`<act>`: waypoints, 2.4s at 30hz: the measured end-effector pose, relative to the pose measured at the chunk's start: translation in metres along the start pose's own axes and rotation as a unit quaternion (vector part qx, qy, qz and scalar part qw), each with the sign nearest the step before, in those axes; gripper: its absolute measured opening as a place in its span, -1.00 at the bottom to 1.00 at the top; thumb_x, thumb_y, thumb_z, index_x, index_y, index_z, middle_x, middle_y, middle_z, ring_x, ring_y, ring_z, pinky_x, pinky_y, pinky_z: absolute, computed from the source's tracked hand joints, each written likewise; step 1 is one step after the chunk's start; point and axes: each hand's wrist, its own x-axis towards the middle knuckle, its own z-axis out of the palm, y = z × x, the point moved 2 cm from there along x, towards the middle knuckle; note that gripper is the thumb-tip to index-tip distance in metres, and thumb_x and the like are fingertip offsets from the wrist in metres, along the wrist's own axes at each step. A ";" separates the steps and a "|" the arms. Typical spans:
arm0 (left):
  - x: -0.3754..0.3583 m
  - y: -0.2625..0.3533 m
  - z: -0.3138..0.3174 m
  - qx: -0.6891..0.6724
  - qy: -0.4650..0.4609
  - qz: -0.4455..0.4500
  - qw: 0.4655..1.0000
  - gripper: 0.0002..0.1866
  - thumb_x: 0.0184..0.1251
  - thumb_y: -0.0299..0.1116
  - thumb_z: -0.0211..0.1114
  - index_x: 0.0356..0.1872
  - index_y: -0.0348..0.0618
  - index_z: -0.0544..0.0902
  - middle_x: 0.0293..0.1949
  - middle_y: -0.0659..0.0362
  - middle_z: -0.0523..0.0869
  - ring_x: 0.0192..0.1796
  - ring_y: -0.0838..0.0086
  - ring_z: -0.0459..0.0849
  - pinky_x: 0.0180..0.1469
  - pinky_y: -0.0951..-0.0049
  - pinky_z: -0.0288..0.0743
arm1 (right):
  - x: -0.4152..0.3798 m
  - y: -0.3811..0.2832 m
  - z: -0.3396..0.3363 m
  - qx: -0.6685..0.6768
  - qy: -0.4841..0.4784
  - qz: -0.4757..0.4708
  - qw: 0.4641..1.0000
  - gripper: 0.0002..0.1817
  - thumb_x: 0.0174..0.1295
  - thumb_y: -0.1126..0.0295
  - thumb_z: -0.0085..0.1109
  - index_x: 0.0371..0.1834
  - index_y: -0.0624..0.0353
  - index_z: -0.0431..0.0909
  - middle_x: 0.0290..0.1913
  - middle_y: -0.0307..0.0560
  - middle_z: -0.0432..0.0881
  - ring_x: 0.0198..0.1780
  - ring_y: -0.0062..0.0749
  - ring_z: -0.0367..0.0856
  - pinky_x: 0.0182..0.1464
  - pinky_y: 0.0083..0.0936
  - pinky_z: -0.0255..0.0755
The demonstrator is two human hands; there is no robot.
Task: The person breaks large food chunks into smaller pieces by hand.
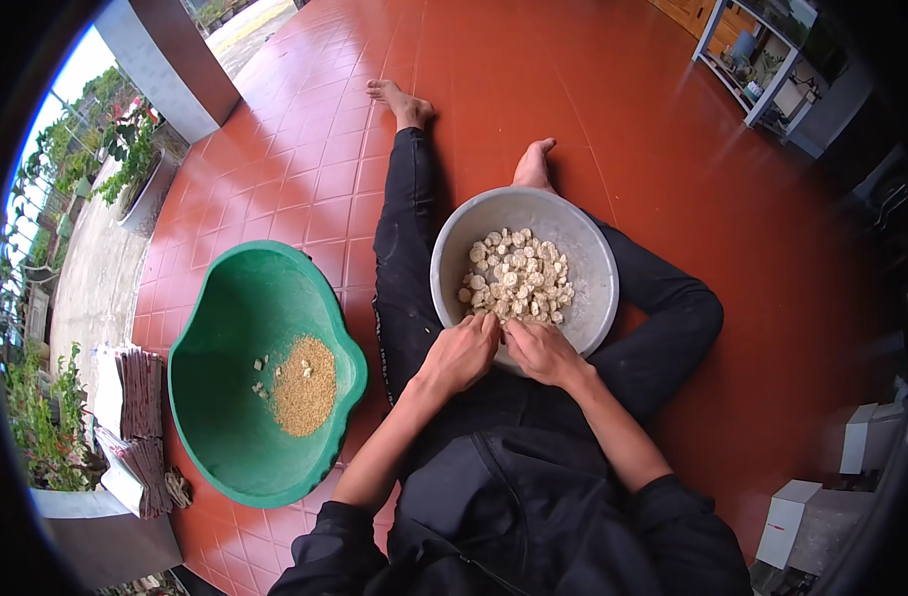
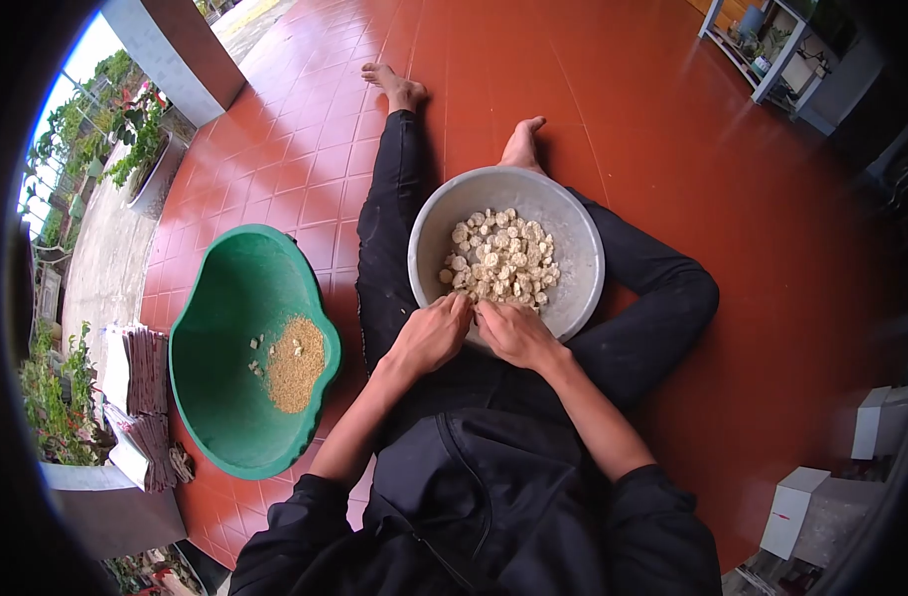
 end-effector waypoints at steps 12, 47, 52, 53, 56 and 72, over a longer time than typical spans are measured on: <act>0.004 0.004 0.008 0.059 -0.010 0.023 0.998 -0.87 0.21 -0.42 0.14 -0.32 -0.29 0.51 -0.37 0.01 0.61 -0.25 0.19 0.68 -0.25 0.25 0.58 | -0.009 0.010 0.018 -0.033 0.018 0.050 0.998 -0.86 0.21 0.41 0.05 -0.39 0.28 0.41 -0.57 0.23 0.55 -0.45 0.16 0.60 -0.38 -0.04 0.44; -0.004 0.002 0.033 -0.025 0.026 -0.080 0.996 -0.90 0.18 -0.46 0.11 -0.36 -0.29 0.45 -0.45 -0.09 0.66 -0.41 0.02 0.68 -0.39 0.10 0.54 | -0.006 0.010 0.023 0.163 -0.008 0.168 0.972 -0.76 0.32 0.37 -0.03 -0.38 0.38 0.40 -0.48 0.35 0.51 -0.31 0.29 0.56 -0.35 -0.07 0.35; -0.001 0.000 0.010 -0.210 0.053 -0.105 0.971 -0.80 0.39 -0.35 0.06 -0.34 -0.30 0.46 -0.38 -0.15 0.62 -0.28 -0.12 0.60 -0.27 0.02 0.45 | -0.001 0.021 0.013 0.213 -0.045 0.145 0.965 -0.66 0.35 0.28 -0.07 -0.47 0.35 0.38 -0.59 0.15 0.45 -0.54 -0.16 0.52 -0.42 -0.27 0.34; -0.001 -0.002 0.010 -0.244 0.042 -0.120 0.961 -0.75 0.44 -0.30 0.04 -0.33 -0.31 0.46 -0.37 -0.17 0.60 -0.24 -0.15 0.57 -0.23 0.00 0.40 | -0.002 0.024 0.013 0.237 -0.043 0.127 0.962 -0.65 0.39 0.26 -0.10 -0.48 0.30 0.38 -0.61 -0.05 0.43 -0.54 -0.39 0.49 -0.46 -0.42 0.38; 0.001 -0.005 0.012 -0.274 0.061 -0.111 0.953 -0.74 0.46 -0.31 0.03 -0.36 -0.33 0.44 -0.42 -0.15 0.59 -0.29 -0.13 0.56 -0.26 0.06 0.41 | 0.000 0.017 0.006 0.301 -0.046 0.131 0.944 -0.61 0.45 0.21 -0.15 -0.48 0.25 0.39 -0.59 -0.24 0.42 -0.53 -0.62 0.44 -0.48 -0.60 0.40; 0.001 -0.013 0.015 -0.403 0.000 -0.135 0.905 -0.60 0.58 -0.17 -0.07 -0.33 -0.28 0.56 -0.56 0.22 0.54 -0.46 0.57 0.51 -0.37 0.50 0.38 | 0.010 0.021 0.006 0.393 0.069 0.120 0.909 -0.81 0.36 0.34 0.16 -0.19 0.26 0.56 -0.30 -0.22 0.62 -0.26 -0.63 0.60 -0.19 -0.61 0.50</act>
